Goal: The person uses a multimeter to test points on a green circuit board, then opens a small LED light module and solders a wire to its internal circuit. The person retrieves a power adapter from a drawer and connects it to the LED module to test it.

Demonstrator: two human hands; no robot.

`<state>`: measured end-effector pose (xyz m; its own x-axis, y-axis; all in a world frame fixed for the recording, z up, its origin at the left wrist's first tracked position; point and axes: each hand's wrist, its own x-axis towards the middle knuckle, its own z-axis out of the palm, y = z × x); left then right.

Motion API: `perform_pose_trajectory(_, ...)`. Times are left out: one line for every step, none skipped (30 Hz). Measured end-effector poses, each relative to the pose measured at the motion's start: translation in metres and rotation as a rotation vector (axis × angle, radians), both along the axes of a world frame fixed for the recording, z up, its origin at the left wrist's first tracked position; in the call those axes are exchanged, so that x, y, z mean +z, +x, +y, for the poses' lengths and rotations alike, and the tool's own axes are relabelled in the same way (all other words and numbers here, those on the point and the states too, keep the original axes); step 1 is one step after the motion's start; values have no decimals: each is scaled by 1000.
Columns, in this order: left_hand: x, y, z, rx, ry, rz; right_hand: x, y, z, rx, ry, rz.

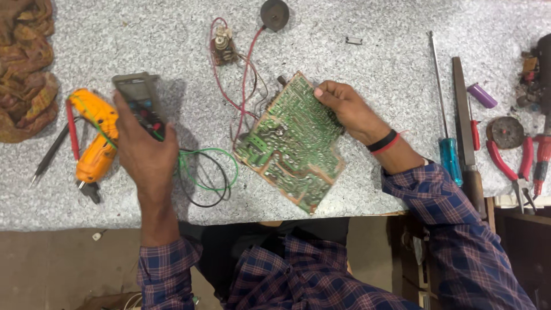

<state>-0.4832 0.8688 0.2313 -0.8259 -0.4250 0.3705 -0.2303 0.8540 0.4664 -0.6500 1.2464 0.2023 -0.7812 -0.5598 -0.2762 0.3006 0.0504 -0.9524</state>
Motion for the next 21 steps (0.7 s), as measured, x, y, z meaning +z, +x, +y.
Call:
perform_pose_trajectory(0, 2, 0, 19, 7, -2, -1, 4, -1, -8, -30, -24)
perform_pose_trajectory(1, 4, 0, 45, 20, -20, -2, 9, -3, -47, -34, -53)
perform_pose_trajectory(2, 6, 0, 73, 35, -40, -4, 15, -6, -85, -36, -84)
perform_pose_trajectory(4, 8, 2, 104, 49, -59, -5, 21, -9, -120, -39, -115)
perform_pose_trajectory(6, 11, 4, 102, 7, -43, -6, 26, -12, -120, -76, -103)
perform_pose_trajectory(8, 14, 8, 100, -35, -26, -7, 32, -13, -120, -114, -92)
perform_pose_trajectory(10, 16, 14, 97, -79, -10, -8, 37, -12, -121, -153, -81)
perform_pose_trajectory(12, 18, 21, 100, -155, 9, -8, 41, -9, -63, -189, -88)
perform_pose_trajectory(15, 22, 29, 102, -232, 30, -8, 44, -4, -5, -224, -95)
perform_pose_trajectory(19, 25, 39, 104, -307, 48, -7, 47, 3, 52, -258, -104)
perform_pose_trajectory(23, 27, 48, 53, -298, 104, -6, 49, 11, 117, -254, -65)
perform_pose_trajectory(27, 28, 58, 1, -288, 159, -5, 50, 18, 182, -250, -26)
perform_pose_trajectory(31, 28, 68, -50, -276, 211, -3, 51, 26, 248, -245, 10)
perform_pose_trajectory(35, 27, 77, -107, -133, 239, -2, 52, 33, 259, -186, 15)
perform_pose_trajectory(37, 23, 87, -165, 11, 266, -1, 53, 39, 270, -126, 20)
perform_pose_trajectory(39, 19, 97, -225, 157, 295, 1, 53, 45, 278, -66, 28)
perform_pose_trajectory(40, 14, 106, -269, 230, 276, 2, 53, 51, 295, -87, 68)
perform_pose_trajectory(39, 11, 115, -313, 303, 255, 3, 55, 56, 313, -108, 105)
perform_pose_trajectory(38, 9, 122, -357, 376, 231, 3, 57, 60, 330, -128, 141)
perform_pose_trajectory(35, 6, 129, -357, 372, 180, 4, 59, 63, 303, -122, 88)
perform_pose_trajectory(30, 3, 136, -356, 369, 131, 4, 62, 66, 277, -114, 35)
